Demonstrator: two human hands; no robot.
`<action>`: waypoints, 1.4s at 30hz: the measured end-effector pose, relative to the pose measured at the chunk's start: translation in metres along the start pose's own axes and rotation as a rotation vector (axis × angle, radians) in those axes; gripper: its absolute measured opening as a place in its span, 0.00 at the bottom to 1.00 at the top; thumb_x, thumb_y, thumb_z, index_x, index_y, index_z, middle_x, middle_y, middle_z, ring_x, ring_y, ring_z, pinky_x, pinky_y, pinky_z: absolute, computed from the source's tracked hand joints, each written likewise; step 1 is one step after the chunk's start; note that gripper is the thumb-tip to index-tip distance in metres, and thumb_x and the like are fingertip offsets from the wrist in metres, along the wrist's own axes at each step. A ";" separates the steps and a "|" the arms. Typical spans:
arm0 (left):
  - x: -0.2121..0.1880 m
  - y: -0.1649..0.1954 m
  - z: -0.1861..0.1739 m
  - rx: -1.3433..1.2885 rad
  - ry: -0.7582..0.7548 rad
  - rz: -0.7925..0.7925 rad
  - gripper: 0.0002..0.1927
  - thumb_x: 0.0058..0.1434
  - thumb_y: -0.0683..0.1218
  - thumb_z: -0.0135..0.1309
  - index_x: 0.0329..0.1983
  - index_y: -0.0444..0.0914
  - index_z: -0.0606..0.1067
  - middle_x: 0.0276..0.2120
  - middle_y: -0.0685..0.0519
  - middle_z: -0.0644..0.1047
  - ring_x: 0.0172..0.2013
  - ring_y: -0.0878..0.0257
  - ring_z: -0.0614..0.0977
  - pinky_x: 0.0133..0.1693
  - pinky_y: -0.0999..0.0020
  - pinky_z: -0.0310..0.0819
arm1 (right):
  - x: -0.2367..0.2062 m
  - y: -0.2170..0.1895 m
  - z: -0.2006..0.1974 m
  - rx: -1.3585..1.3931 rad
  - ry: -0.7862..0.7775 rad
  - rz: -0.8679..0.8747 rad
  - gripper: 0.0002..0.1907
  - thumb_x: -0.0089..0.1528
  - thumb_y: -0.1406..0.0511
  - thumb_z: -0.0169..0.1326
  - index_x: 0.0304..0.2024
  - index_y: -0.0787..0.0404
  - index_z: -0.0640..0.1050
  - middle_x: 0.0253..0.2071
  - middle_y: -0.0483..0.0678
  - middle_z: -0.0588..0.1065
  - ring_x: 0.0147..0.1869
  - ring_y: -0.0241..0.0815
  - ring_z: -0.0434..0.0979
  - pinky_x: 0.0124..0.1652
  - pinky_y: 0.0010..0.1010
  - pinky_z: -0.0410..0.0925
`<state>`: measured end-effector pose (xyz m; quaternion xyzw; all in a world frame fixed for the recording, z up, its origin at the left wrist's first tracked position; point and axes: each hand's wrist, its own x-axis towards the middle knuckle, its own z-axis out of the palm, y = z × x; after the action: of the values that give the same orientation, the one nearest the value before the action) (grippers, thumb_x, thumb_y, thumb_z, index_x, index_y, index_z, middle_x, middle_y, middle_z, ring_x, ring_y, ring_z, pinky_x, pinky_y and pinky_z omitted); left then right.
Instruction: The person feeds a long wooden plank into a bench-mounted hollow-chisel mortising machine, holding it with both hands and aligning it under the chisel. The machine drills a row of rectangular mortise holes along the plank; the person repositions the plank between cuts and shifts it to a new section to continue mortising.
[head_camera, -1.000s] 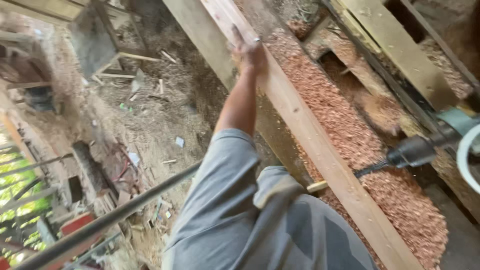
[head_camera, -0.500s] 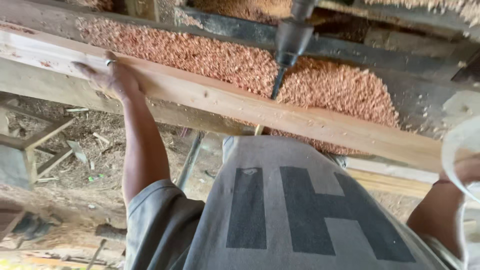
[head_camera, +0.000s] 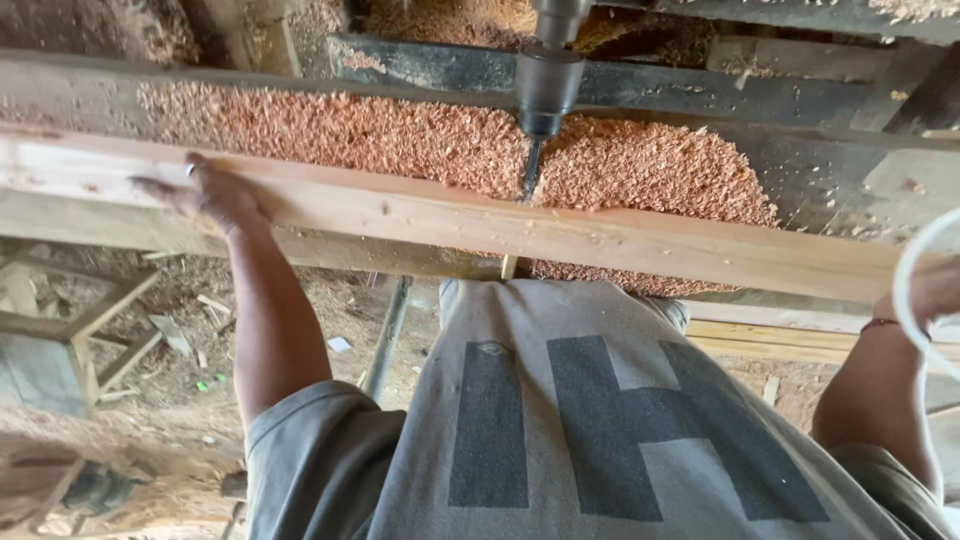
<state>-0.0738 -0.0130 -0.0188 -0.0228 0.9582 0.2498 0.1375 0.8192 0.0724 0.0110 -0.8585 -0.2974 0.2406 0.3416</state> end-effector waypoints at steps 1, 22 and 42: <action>0.010 0.000 -0.001 -0.041 0.018 0.031 0.42 0.70 0.53 0.50 0.76 0.48 0.38 0.75 0.37 0.44 0.60 0.50 0.75 0.55 0.54 0.78 | -0.005 -0.005 0.006 -0.018 0.027 -0.023 0.10 0.68 0.65 0.50 0.39 0.68 0.68 0.37 0.50 0.69 0.41 0.43 0.67 0.43 0.39 0.67; 0.080 -0.014 -0.024 -0.036 0.119 0.222 0.43 0.75 0.52 0.56 0.79 0.49 0.39 0.76 0.34 0.48 0.68 0.41 0.69 0.63 0.51 0.72 | -0.057 -0.038 0.031 -0.096 0.129 -0.134 0.06 0.68 0.66 0.49 0.41 0.64 0.70 0.39 0.45 0.71 0.43 0.37 0.69 0.46 0.33 0.70; -0.051 0.003 0.011 0.028 0.072 0.188 0.45 0.70 0.54 0.57 0.77 0.44 0.40 0.75 0.37 0.46 0.66 0.46 0.65 0.61 0.52 0.72 | -0.027 -0.004 -0.034 0.197 -0.279 0.192 0.10 0.74 0.62 0.40 0.51 0.57 0.71 0.50 0.44 0.70 0.52 0.38 0.70 0.51 0.30 0.69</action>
<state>-0.0219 -0.0060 -0.0127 0.0601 0.9638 0.2473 0.0792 0.8196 0.0421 0.0415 -0.8037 -0.2334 0.4168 0.3548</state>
